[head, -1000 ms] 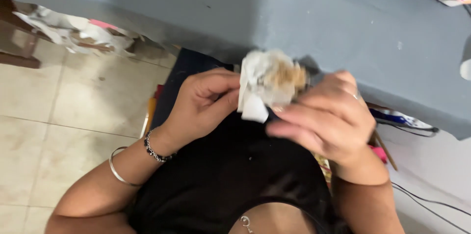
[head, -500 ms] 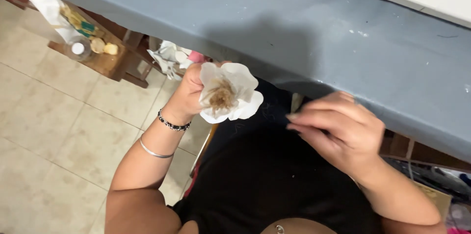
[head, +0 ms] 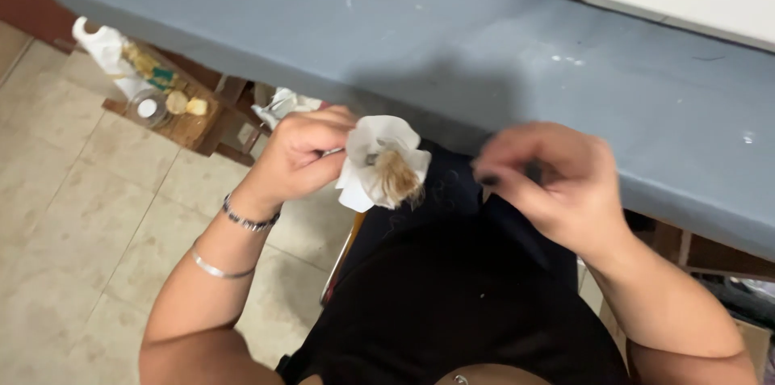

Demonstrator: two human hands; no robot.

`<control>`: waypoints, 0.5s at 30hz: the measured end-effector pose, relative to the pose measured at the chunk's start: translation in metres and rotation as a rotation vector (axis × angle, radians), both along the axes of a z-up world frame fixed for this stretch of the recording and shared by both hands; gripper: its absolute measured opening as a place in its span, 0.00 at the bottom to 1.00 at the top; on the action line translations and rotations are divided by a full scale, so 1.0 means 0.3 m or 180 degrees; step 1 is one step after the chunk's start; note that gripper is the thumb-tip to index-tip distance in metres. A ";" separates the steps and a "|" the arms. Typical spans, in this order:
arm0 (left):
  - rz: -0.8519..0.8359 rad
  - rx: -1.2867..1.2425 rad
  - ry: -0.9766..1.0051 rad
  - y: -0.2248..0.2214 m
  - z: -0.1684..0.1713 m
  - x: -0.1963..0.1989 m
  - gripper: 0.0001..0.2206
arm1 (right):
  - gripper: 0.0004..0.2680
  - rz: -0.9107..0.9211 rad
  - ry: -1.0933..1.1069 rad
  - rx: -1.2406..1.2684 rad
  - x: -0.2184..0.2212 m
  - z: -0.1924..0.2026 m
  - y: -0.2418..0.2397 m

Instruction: Assembling a decorative fabric flower by wrapping material around a stem and securing it with thread

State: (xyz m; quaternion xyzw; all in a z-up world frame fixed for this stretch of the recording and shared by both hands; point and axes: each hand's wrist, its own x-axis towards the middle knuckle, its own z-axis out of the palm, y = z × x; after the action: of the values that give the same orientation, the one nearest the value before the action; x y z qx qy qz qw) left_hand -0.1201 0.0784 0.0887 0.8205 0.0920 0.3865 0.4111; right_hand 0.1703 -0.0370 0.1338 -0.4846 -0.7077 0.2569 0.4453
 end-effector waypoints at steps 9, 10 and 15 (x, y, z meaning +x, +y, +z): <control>0.0854 -0.1906 -0.0975 -0.030 -0.197 0.024 0.05 | 0.11 0.1395 -0.0004 0.0749 -0.008 0.162 -0.004; 0.0837 -0.1929 -0.0974 -0.023 -0.196 0.036 0.05 | 0.11 0.1376 -0.0010 0.0728 -0.041 0.135 -0.026; 0.2579 0.0015 -0.0226 -0.015 0.018 -0.008 0.18 | 0.15 0.2067 -0.2151 0.2858 -0.150 0.241 -0.020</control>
State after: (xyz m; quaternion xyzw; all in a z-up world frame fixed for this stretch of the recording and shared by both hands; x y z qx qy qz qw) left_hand -0.1226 0.0740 0.0943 0.7049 0.3928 0.5454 0.2266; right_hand 0.1254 -0.0430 0.2062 -0.0667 -0.9579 -0.1090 0.2570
